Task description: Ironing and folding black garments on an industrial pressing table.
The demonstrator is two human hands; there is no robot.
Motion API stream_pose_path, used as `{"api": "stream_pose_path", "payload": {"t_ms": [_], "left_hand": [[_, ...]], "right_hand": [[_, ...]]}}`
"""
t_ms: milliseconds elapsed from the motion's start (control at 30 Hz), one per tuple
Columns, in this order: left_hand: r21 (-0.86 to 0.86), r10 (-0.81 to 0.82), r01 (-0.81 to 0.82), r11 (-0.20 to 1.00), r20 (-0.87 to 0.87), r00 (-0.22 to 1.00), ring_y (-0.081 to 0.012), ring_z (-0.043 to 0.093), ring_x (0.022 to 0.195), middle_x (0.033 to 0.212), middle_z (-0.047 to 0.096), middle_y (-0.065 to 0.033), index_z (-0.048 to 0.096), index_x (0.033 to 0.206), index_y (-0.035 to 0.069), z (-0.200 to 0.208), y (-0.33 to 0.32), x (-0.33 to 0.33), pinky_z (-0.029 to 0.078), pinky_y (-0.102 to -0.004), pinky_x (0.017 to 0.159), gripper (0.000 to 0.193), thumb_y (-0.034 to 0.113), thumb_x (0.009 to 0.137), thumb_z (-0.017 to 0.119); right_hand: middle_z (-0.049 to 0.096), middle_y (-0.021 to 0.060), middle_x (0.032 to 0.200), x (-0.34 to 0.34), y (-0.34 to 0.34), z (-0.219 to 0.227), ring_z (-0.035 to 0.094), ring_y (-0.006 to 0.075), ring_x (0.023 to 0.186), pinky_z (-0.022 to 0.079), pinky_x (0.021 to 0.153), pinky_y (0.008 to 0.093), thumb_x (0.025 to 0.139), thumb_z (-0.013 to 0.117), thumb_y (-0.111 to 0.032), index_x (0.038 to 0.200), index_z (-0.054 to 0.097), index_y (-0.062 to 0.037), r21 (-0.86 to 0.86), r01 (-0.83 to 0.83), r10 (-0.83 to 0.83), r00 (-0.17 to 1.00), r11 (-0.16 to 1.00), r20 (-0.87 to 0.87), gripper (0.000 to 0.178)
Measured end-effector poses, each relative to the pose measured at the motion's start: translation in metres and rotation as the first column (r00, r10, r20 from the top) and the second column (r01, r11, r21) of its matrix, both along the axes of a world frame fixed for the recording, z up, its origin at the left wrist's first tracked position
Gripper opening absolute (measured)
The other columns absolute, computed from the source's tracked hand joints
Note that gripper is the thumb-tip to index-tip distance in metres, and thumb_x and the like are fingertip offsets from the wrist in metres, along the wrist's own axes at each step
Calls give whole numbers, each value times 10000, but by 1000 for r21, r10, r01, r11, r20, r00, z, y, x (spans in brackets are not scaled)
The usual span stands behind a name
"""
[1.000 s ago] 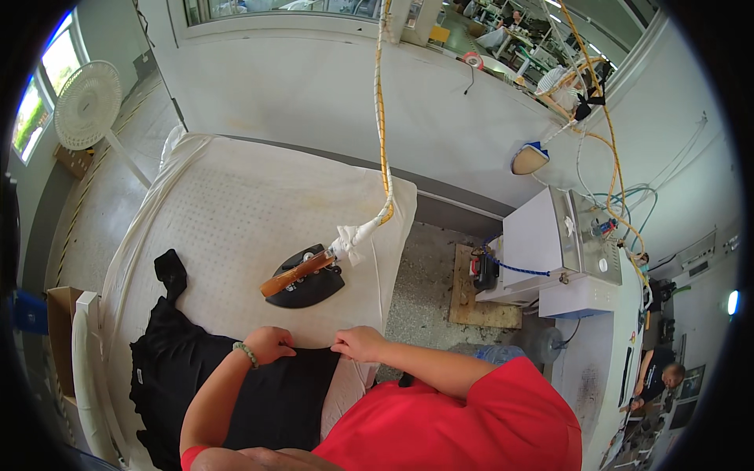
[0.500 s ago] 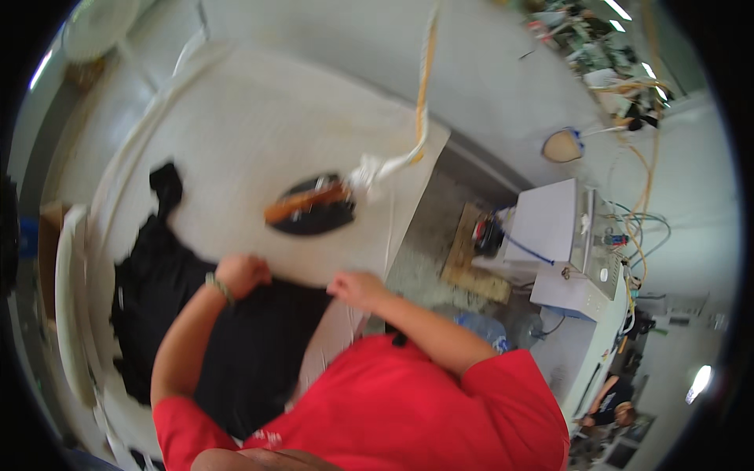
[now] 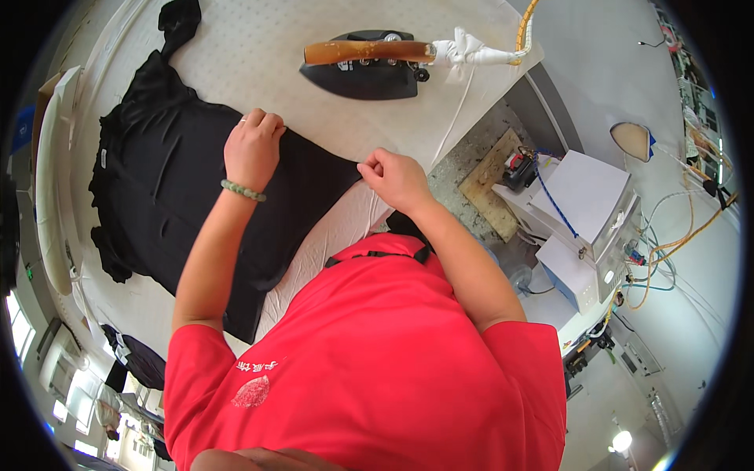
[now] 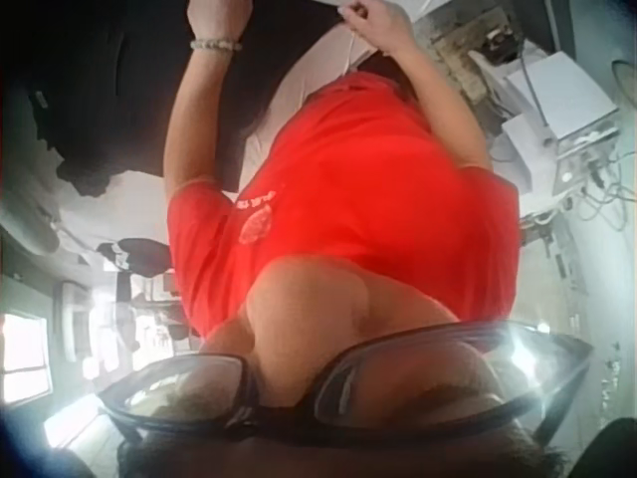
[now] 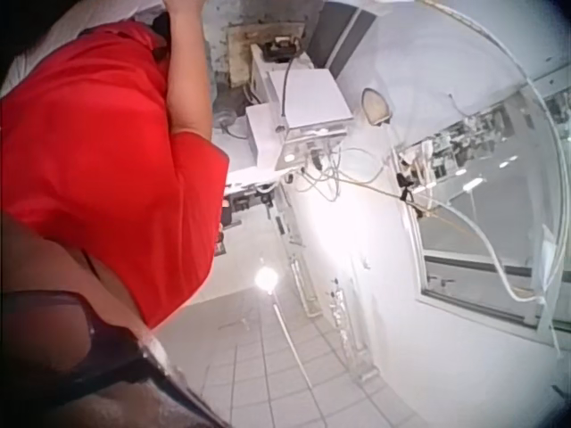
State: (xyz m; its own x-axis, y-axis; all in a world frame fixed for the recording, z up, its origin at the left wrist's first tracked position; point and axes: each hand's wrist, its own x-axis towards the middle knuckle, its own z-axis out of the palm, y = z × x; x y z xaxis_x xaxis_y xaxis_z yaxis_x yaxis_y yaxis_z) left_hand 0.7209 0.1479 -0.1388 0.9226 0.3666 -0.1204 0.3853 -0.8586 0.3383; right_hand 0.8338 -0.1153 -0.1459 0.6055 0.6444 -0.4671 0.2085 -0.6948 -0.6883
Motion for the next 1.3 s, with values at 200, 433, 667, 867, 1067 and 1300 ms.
{"api": "stream_pose_path", "payload": {"t_ms": [200, 433, 667, 867, 1067, 1300], "left_hand": [[69, 223, -255, 964, 307, 925, -279, 570, 1176, 1224, 600, -80, 624, 1191, 84, -1, -64, -15, 387, -476, 1067, 592, 402, 750, 858], [62, 332, -361, 931, 270, 904, -296, 491, 1315, 1390, 509, -109, 542, 1317, 46, -5, -88, -19, 304, -498, 1158, 845, 528, 705, 869], [21, 260, -282, 959, 331, 907, -293, 540, 1279, 1347, 590, -117, 579, 1303, 32, 0, -67, -36, 376, -466, 1102, 649, 397, 820, 813], [-88, 72, -44, 995, 337, 939, -268, 635, 1150, 1201, 696, -79, 617, 1273, 47, 5, -22, -48, 502, -388, 926, 395, 146, 901, 709], [-255, 78, 4, 967, 310, 948, -292, 684, 1023, 1134, 718, -84, 643, 1244, 92, -1, 17, -45, 560, -397, 816, 327, 77, 918, 661], [15, -32, 31, 999, 98, 995, -317, 667, 1165, 1326, 659, -116, 642, 1322, 116, 6, 152, -31, 553, -381, 943, 395, 57, 932, 662]], "right_hand": [[661, 61, 653, -3, 6, 21, 674, 255, 598, 519, 578, 359, 954, 712, -233, 905, 671, -47, -199, -110, 164, 946, 974, 280, 197], [711, 77, 1016, 85, 68, 76, 689, 296, 938, 535, 805, 435, 893, 754, -297, 1120, 659, -112, 179, -442, 10, 391, 879, 920, 307], [721, 113, 1018, 112, 90, 66, 677, 351, 901, 534, 795, 448, 887, 764, -304, 1227, 638, -70, -210, -399, 383, 423, 893, 821, 432], [733, 175, 950, 102, 95, 84, 691, 389, 828, 541, 737, 477, 870, 779, -300, 1309, 603, -62, -300, -464, 549, 759, 833, 351, 530], [726, 215, 896, 33, 63, 90, 709, 414, 828, 553, 712, 496, 840, 793, -278, 1367, 560, -29, -200, -405, 451, 808, 892, 379, 628], [724, 195, 864, 9, 64, 79, 709, 416, 797, 565, 700, 496, 824, 782, -226, 1395, 527, -37, -435, -366, 514, 807, 822, 291, 654]]}}
